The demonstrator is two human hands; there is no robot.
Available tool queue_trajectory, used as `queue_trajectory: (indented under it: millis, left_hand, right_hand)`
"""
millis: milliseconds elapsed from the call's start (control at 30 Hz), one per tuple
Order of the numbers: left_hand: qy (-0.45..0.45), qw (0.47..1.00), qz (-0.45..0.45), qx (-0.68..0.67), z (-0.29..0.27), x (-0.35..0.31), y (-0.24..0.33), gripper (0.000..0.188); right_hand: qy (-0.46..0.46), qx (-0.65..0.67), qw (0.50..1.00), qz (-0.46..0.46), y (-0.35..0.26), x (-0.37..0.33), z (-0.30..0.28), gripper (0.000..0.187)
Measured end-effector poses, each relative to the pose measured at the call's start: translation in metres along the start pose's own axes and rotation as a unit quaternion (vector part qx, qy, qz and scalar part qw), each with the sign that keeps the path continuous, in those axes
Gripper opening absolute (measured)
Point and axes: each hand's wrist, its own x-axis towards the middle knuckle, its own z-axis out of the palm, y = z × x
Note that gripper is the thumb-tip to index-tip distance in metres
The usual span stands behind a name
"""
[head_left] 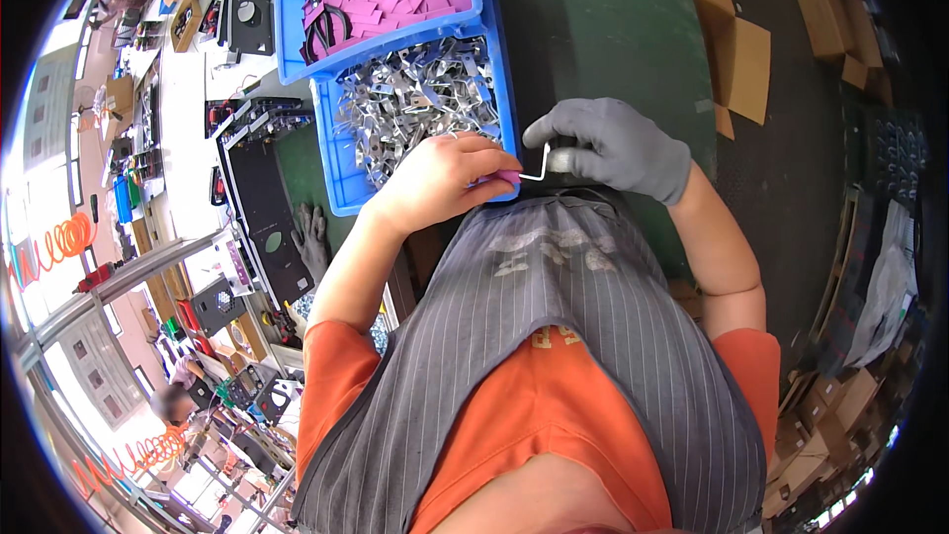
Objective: The recorder is assembling small metal clips by inserting a pink component into a silver metal bracket and lining them up on the table.
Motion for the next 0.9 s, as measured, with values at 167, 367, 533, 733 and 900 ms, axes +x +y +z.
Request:
queue_trajectory:
  millis: [167, 367, 533, 733, 900]
  left_hand:
    - [0.001, 1.0, -0.009, 0.03, 0.008, -0.003, -0.005, 0.016]
    - [0.236, 0.959, -0.159, 0.003, 0.009, -0.002, -0.005, 0.023]
    - [0.267, 0.729, -0.275, -0.568, 0.029, -0.025, -0.025, 0.027]
    - [0.251, 0.725, -0.246, -0.592, 0.047, -0.007, -0.025, 0.013]
    - [0.255, 0.709, -0.271, -0.6, 0.064, 0.009, -0.038, 0.015]
  right_hand:
    - [0.035, -0.042, 0.998, 0.019, 0.005, 0.005, 0.013, 0.026]
    - [0.108, -0.072, 0.992, 0.008, 0.009, 0.002, 0.023, 0.022]
    - [0.205, -0.059, 0.976, -0.031, 0.001, 0.004, 0.038, 0.02]
    - [0.223, -0.074, 0.972, 0.006, 0.002, 0.003, 0.043, 0.016]
    - [0.228, -0.053, 0.972, 0.019, 0.022, 0.0, 0.033, 0.015]
